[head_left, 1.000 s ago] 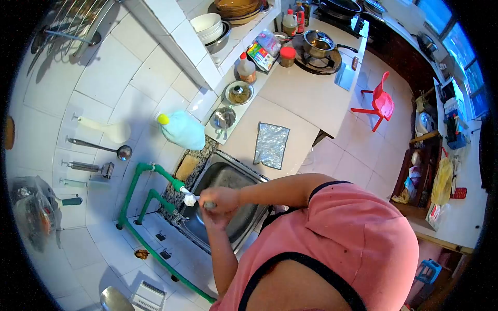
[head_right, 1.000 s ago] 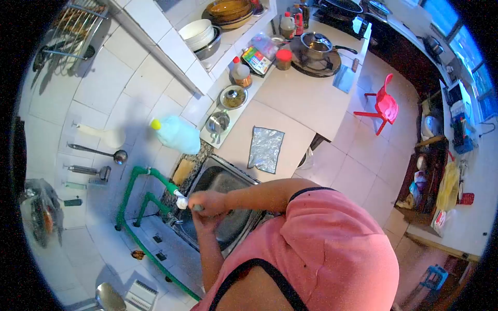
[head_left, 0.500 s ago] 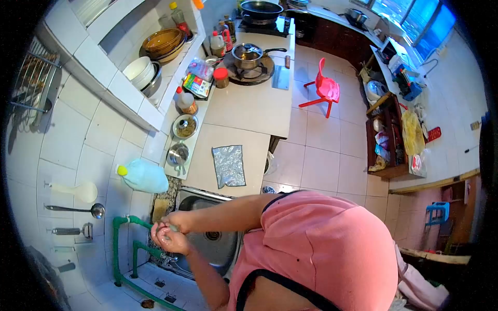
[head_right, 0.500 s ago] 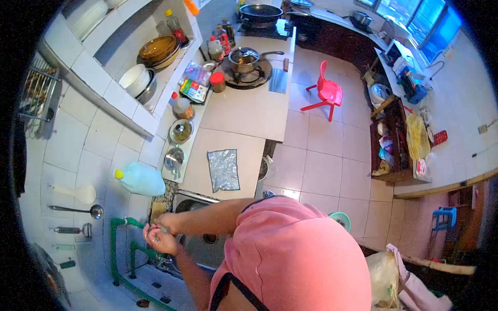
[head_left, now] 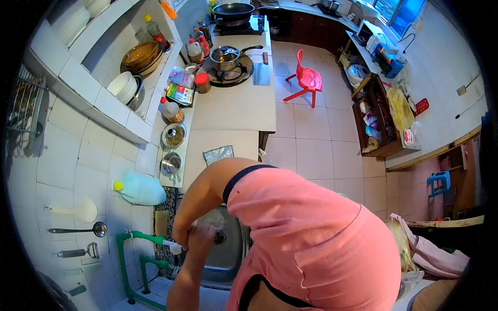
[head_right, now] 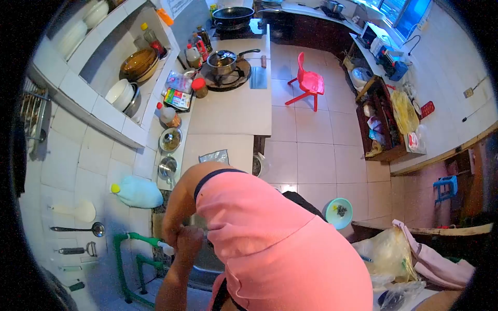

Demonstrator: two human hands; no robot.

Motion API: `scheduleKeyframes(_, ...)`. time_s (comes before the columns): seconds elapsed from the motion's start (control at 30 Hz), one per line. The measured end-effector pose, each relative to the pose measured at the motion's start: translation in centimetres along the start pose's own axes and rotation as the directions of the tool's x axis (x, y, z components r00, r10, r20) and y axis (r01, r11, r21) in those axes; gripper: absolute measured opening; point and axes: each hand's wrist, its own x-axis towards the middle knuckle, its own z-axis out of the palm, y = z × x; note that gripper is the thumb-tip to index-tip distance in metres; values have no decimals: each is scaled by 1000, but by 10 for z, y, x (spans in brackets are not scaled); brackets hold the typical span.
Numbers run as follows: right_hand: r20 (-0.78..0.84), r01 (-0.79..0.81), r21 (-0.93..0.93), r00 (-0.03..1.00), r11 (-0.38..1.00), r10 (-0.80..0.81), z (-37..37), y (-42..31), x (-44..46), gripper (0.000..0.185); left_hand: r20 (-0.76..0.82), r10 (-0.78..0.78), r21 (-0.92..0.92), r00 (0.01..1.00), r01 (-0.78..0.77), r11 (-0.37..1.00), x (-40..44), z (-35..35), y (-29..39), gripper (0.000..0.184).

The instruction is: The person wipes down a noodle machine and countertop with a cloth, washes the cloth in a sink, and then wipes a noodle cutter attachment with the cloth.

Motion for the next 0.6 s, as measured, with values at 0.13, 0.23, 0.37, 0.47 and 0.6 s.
scheduleKeyframes(0.13,-40,26,32,999,999,-25,39,-10,5,28,246,-80,48,966,71,996,17,3,6,12)
scheduleKeyframes(0.23,-57,41,59,998,997,-38,38,-6,-5,29,367,-117,86,923,91,992,32,5,11,13)
scheduleKeyframes(0.37,-82,66,70,995,995,-60,27,6,-34,30,471,-182,132,863,135,982,52,10,19,15)
scheduleKeyframes(0.47,-111,84,91,991,992,-74,18,22,-66,31,533,-256,172,807,192,966,66,18,29,16)
scheduleKeyframes(0.6,-206,74,131,977,989,-46,0,76,-137,33,582,-390,235,713,312,921,81,37,45,19)
